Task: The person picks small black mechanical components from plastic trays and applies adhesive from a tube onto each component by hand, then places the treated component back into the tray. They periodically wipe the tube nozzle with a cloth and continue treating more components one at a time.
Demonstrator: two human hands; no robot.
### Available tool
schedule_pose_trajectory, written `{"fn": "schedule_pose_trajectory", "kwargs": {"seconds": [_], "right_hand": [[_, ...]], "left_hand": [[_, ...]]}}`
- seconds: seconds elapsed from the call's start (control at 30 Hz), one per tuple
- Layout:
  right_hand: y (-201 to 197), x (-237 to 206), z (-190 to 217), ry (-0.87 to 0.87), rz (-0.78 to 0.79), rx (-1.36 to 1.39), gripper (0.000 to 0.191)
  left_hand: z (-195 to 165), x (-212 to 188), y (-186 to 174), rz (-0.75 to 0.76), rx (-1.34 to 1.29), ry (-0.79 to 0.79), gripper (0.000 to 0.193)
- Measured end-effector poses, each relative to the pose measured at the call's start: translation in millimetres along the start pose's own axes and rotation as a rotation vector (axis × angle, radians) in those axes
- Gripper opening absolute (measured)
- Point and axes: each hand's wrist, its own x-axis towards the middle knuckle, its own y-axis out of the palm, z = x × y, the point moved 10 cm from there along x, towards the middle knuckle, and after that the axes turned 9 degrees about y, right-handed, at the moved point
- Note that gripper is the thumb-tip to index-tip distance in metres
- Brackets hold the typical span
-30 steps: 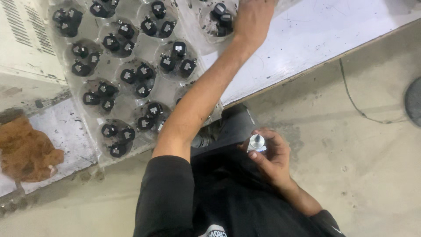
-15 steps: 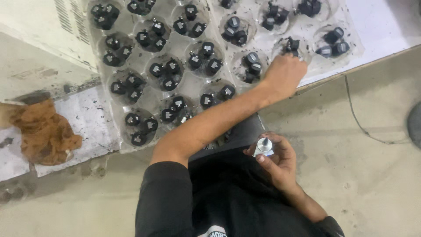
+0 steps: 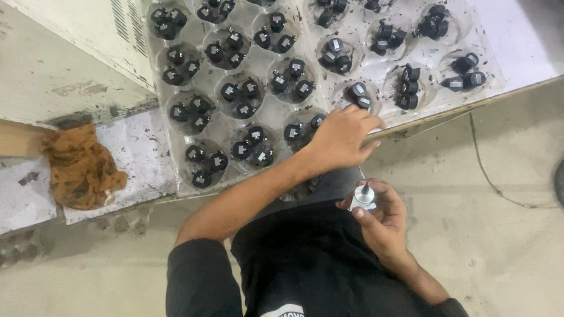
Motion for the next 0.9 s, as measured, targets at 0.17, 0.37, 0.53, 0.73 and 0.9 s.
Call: {"fn": "schedule_pose_trajectory", "kwargs": {"seconds": [0.17, 0.37, 0.53, 0.73, 0.9], "right_hand": [[10.5, 5.6, -4.0, 0.006, 0.040, 0.005, 0.045], [20.9, 9.6, -4.5, 0.010, 0.073, -0.018, 0.043], [12.8, 22.9, -11.2, 0.073, 0.023, -0.004, 0.045], [-4.8, 60.2, -5.6, 0.063, -0.019, -0.022, 0.047], [3.4, 119.8, 32.8, -0.068, 0.106, -0.059, 0.040]], "left_hand": [[-29.5, -63.5, -31.6, -0.110, 0.019, 0.002, 0.035], [-51.3, -108.2, -48.4, -0.192, -0.070, -0.084, 0.046], [-50.3, -121.5, -66.2, -0.307, -0.089, -0.155, 0.041], [-29.7, -108.7, -79.2, -0.301, -0.139, -0.194, 0.035], [7.7, -79.0, -95.0, -0.272, -0.227, -0.264, 0.031]]}}
